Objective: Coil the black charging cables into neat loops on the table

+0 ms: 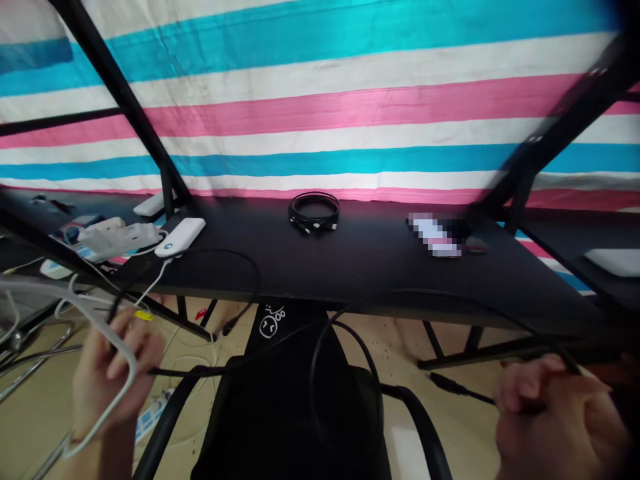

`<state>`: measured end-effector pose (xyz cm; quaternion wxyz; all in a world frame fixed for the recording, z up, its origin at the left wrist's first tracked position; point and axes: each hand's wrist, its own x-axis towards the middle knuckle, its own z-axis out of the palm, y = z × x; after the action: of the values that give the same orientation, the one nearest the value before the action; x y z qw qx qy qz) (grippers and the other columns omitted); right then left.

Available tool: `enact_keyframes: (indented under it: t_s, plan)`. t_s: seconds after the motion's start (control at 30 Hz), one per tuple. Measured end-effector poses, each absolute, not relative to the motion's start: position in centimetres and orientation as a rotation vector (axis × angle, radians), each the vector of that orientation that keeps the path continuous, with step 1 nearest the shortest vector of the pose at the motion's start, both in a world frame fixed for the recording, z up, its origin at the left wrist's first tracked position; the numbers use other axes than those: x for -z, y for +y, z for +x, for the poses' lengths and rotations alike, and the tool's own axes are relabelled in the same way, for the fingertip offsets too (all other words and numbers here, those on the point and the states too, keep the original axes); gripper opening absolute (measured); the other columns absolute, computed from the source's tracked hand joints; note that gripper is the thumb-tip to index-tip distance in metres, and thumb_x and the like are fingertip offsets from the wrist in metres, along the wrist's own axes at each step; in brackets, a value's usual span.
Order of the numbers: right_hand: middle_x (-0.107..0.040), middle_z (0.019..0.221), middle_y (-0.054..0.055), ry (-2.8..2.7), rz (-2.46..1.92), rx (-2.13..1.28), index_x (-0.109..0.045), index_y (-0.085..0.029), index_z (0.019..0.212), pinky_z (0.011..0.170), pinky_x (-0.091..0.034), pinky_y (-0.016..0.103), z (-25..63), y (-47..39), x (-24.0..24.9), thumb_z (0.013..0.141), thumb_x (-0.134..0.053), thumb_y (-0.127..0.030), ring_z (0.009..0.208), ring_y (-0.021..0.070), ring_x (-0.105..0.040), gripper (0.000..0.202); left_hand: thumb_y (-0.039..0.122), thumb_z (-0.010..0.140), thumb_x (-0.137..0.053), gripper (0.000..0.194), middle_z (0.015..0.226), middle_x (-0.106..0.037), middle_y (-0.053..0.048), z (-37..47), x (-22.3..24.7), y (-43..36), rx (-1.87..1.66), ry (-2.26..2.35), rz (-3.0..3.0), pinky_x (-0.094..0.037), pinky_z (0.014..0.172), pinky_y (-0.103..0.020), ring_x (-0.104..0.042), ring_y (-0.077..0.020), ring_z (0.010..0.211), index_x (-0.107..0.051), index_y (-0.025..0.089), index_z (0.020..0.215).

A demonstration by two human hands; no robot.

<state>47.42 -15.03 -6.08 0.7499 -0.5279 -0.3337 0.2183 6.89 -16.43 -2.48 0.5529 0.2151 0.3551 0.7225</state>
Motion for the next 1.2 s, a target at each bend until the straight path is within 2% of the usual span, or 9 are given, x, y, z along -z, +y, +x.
enact_keyframes:
  t_s: [0.1, 0.17, 0.23, 0.37, 0.57, 0.73, 0.93, 1.03, 1.2]
  plan:
    - [-0.052, 0.063, 0.000, -0.816, -1.135, -0.669, -0.061, -0.022, 0.081, 0.026, -0.028, 0.019, 44.2, -15.5, 5.5, 0.087, -0.056, -0.045, 0.041, 0.0097, -0.049, 0.025, 0.047, 0.093, -0.041, 0.032, 0.036, -0.030, 0.010, 11.5, 4.5, -17.6, -1.518, 0.953, 0.885, -0.014, 0.038, -0.023, -0.012, -0.0074, 0.036, -0.041, 0.022, 0.073]
    - [-0.060, 0.072, 0.005, -0.972, -1.174, -0.804, -0.064, -0.022, 0.086, 0.026, -0.034, 0.019, 42.6, -15.8, 5.4, 0.089, -0.050, -0.046, 0.048, 0.0131, -0.057, 0.028, 0.049, 0.094, -0.037, 0.029, 0.044, -0.040, 0.008, 15.0, 5.3, -18.3, -1.218, 1.005, 1.000, -0.018, 0.041, -0.021, -0.023, -0.0075, 0.039, -0.042, 0.023, 0.081]
    - [-0.063, 0.079, 0.007, -1.098, -1.204, -0.860, -0.066, -0.022, 0.090, 0.028, -0.039, 0.020, 41.8, -16.1, 5.5, 0.090, -0.049, -0.045, 0.053, 0.0154, -0.062, 0.028, 0.047, 0.097, -0.029, 0.027, 0.051, -0.044, 0.007, 18.0, 5.4, -18.8, -1.034, 0.917, 1.066, -0.021, 0.043, -0.020, -0.028, -0.0078, 0.043, -0.040, 0.023, 0.088]
    - [-0.065, 0.077, 0.007, -1.203, -1.183, -0.883, -0.068, -0.022, 0.096, 0.028, -0.041, 0.020, 42.6, -16.0, 6.3, 0.089, -0.053, -0.040, 0.052, 0.0157, -0.062, 0.024, 0.046, 0.098, -0.026, 0.026, 0.062, -0.047, 0.005, 20.6, 5.0, -19.1, -0.931, 0.854, 1.185, -0.028, 0.049, -0.022, -0.033, -0.0077, 0.050, -0.036, 0.022, 0.091]
    - [-0.061, 0.068, 0.005, -1.078, -1.127, -0.818, -0.068, -0.022, 0.091, 0.029, -0.038, 0.021, 43.0, -15.8, 6.7, 0.091, -0.051, -0.035, 0.049, 0.0149, -0.059, 0.022, 0.048, 0.096, -0.030, 0.027, 0.065, -0.049, 0.004, 20.6, 4.7, -19.2, -1.027, 0.783, 1.167, -0.025, 0.047, -0.023, -0.032, -0.0069, 0.049, -0.034, 0.022, 0.090]
    - [-0.055, 0.063, 0.003, -0.953, -1.019, -0.827, -0.068, -0.021, 0.090, 0.029, -0.035, 0.021, 42.7, -16.4, 6.6, 0.092, -0.050, -0.038, 0.043, 0.0121, -0.053, 0.025, 0.047, 0.096, -0.031, 0.027, 0.058, -0.047, 0.006, 21.3, 5.6, -19.0, -1.156, 0.745, 1.118, -0.023, 0.044, -0.021, -0.033, -0.0062, 0.045, -0.036, 0.022, 0.087]
    - [-0.051, 0.059, 0.000, -0.786, -1.000, -0.771, -0.069, -0.019, 0.090, 0.029, -0.032, 0.020, 44.3, -17.0, 6.6, 0.092, -0.051, -0.038, 0.041, 0.0096, -0.051, 0.026, 0.047, 0.097, -0.029, 0.033, 0.047, -0.047, 0.007, 20.6, 7.1, -18.4, -1.310, 0.994, 0.999, -0.026, 0.045, -0.020, -0.035, -0.0064, 0.041, -0.042, 0.021, 0.081]
    - [-0.053, 0.058, -0.001, -0.755, -1.000, -0.771, -0.069, -0.020, 0.091, 0.030, -0.034, 0.019, 44.5, -17.1, 6.6, 0.093, -0.050, -0.038, 0.041, 0.0090, -0.051, 0.026, 0.049, 0.095, -0.034, 0.036, 0.045, -0.047, 0.006, 20.4, 7.1, -18.0, -1.317, 1.089, 0.993, -0.027, 0.046, -0.020, -0.035, -0.0064, 0.040, -0.041, 0.020, 0.074]
    - [-0.053, 0.055, -0.001, -0.751, -1.004, -0.769, -0.070, -0.020, 0.092, 0.031, -0.035, 0.016, 43.9, -16.8, 6.3, 0.092, -0.052, -0.036, 0.040, 0.0070, -0.050, 0.024, 0.044, 0.094, -0.041, 0.031, 0.047, -0.047, 0.006, 20.3, 6.9, -17.3, -1.309, 1.139, 1.053, -0.029, 0.046, -0.019, -0.037, -0.0062, 0.042, -0.044, 0.020, 0.075]
